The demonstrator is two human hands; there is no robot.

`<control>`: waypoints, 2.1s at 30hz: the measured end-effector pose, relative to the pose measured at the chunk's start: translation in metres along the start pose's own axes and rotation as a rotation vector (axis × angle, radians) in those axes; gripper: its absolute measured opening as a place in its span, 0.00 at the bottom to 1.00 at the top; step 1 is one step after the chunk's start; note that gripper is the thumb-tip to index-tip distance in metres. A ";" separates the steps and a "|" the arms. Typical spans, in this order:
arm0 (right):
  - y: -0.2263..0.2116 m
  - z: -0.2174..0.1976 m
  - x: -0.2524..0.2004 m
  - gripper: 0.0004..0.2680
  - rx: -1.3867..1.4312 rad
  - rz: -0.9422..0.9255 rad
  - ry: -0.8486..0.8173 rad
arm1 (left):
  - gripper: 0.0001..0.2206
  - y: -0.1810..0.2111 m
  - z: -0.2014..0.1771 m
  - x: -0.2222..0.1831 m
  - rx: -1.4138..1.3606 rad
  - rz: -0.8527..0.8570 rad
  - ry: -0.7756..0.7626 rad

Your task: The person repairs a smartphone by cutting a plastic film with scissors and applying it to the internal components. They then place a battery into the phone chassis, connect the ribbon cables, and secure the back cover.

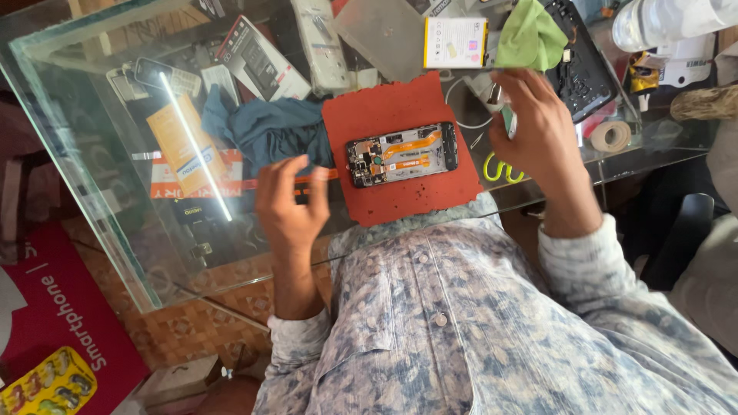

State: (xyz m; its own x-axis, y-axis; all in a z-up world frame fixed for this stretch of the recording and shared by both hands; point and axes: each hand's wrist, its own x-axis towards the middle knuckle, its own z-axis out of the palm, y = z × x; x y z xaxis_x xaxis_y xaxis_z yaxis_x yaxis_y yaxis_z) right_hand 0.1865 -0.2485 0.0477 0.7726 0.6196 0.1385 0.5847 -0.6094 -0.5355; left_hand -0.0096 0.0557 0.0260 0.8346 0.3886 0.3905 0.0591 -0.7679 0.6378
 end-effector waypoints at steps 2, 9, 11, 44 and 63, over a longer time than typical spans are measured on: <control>0.005 0.005 0.021 0.19 -0.103 -0.112 0.002 | 0.19 0.010 0.003 0.007 -0.107 0.092 -0.139; 0.017 0.029 0.078 0.25 -0.174 -0.308 -0.032 | 0.30 0.014 0.032 0.008 -0.122 0.215 -0.329; 0.013 0.027 0.084 0.26 -0.165 -0.293 -0.028 | 0.29 0.011 0.036 0.004 -0.119 0.198 -0.340; -0.006 0.009 -0.029 0.22 0.299 -0.079 -0.220 | 0.15 0.003 0.045 -0.001 -0.051 0.251 -0.343; -0.012 0.010 -0.010 0.19 0.211 -0.267 -0.214 | 0.20 -0.001 0.048 -0.002 -0.122 0.273 -0.367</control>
State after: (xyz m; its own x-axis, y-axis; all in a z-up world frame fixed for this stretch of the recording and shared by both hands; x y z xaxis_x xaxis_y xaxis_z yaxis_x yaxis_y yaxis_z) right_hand 0.1697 -0.2428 0.0443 0.5181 0.8452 0.1312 0.6771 -0.3115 -0.6667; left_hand 0.0148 0.0313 -0.0070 0.9504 -0.0413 0.3083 -0.2354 -0.7433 0.6262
